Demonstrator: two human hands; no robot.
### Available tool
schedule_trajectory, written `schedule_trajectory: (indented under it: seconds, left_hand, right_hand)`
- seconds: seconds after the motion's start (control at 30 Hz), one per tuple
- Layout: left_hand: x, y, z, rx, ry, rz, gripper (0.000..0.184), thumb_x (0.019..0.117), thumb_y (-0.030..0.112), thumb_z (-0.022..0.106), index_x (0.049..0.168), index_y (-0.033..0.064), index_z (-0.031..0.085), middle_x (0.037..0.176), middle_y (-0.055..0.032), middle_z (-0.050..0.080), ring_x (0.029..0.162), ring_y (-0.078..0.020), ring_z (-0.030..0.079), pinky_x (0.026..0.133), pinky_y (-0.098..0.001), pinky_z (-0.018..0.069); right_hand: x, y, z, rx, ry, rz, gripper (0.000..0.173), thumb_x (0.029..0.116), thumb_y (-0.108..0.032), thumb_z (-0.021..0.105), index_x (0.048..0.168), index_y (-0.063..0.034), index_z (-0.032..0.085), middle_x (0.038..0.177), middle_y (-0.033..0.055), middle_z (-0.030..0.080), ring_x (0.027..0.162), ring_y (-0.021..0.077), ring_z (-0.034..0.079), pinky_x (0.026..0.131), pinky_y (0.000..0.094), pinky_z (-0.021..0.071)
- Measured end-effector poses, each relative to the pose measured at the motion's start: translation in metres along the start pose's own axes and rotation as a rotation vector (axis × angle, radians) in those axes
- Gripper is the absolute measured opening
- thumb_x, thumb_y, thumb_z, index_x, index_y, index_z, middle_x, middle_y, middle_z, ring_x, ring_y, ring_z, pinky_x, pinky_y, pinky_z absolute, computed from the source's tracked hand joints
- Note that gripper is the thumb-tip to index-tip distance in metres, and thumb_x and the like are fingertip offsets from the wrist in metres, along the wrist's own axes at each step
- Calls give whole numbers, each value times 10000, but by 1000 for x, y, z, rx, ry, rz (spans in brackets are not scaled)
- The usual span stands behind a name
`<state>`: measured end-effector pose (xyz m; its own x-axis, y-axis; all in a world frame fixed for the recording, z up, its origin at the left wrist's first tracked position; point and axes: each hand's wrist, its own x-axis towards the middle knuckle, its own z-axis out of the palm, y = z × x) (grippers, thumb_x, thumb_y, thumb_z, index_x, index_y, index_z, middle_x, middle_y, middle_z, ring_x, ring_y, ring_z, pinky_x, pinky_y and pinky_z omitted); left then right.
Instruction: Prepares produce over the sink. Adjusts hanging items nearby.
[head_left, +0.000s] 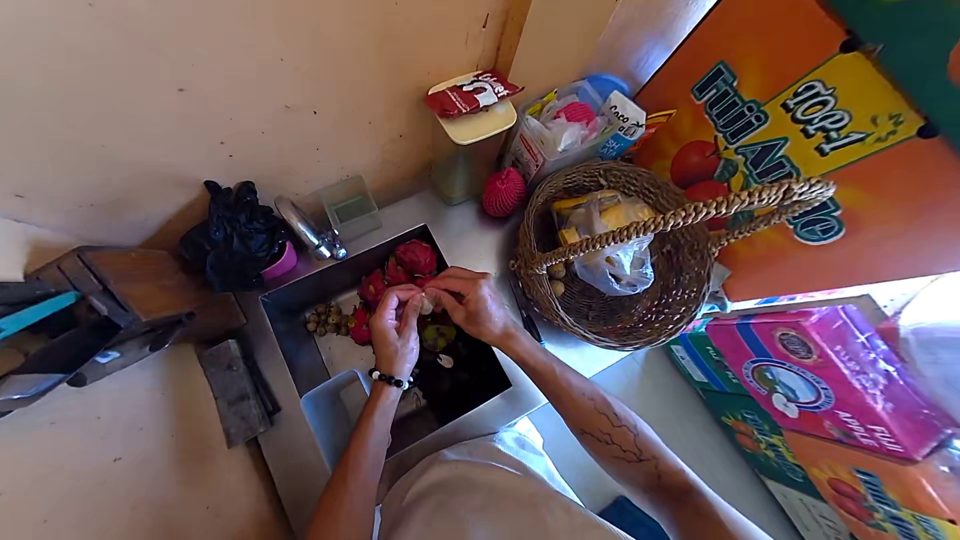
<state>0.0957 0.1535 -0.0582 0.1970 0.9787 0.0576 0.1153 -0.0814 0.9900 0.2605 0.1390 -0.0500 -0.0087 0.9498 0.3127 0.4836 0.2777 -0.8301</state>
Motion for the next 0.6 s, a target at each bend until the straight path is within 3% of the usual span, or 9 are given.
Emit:
schedule_trajectory:
  seconds: [0.17,0.33,0.43,0.5,0.6]
  left_hand:
    - [4,-2,1,-60,-26,43,122,1003,32,566,1046,5,677,1141,-60,677,1053,-115,656,901,-280,568]
    - [7,-11,-1,-237,20,68,121,1004,36,560,1030,26,678,1165,-67,693,1080,-171,668,933,-341,576]
    - [4,-21,1,-330,34,27,133,999,28,551,1018,6,681,1185,-104,677,1097,-210,659,937,-378,579]
    - [3,-24,2,-359,55,-4,126,989,31,556,1011,0,676,1201,-115,658,1115,-217,647,942,-382,578]
    - [3,-27,3,-338,105,-27,104,975,18,574,1021,-9,663,1181,-106,654,1100,-204,655,950,-376,582]
  right_hand:
    - [-2,4,4,102,68,123,119,974,-64,667,1010,1,760,1014,109,730,791,128,721,735,290,635]
    - [-4,2,17,729,287,644,171,1036,-53,571,1063,46,707,910,123,744,798,197,747,791,369,650]
    - [-5,0,22,843,380,767,189,1043,-51,558,1042,79,696,892,150,737,804,209,743,799,364,645]
    - [-4,-2,21,790,389,762,175,1038,-47,572,1057,81,690,919,155,741,825,207,748,811,352,646]
    - [-12,-4,15,388,369,527,218,997,-87,602,1157,12,712,970,84,722,813,109,701,749,258,605]
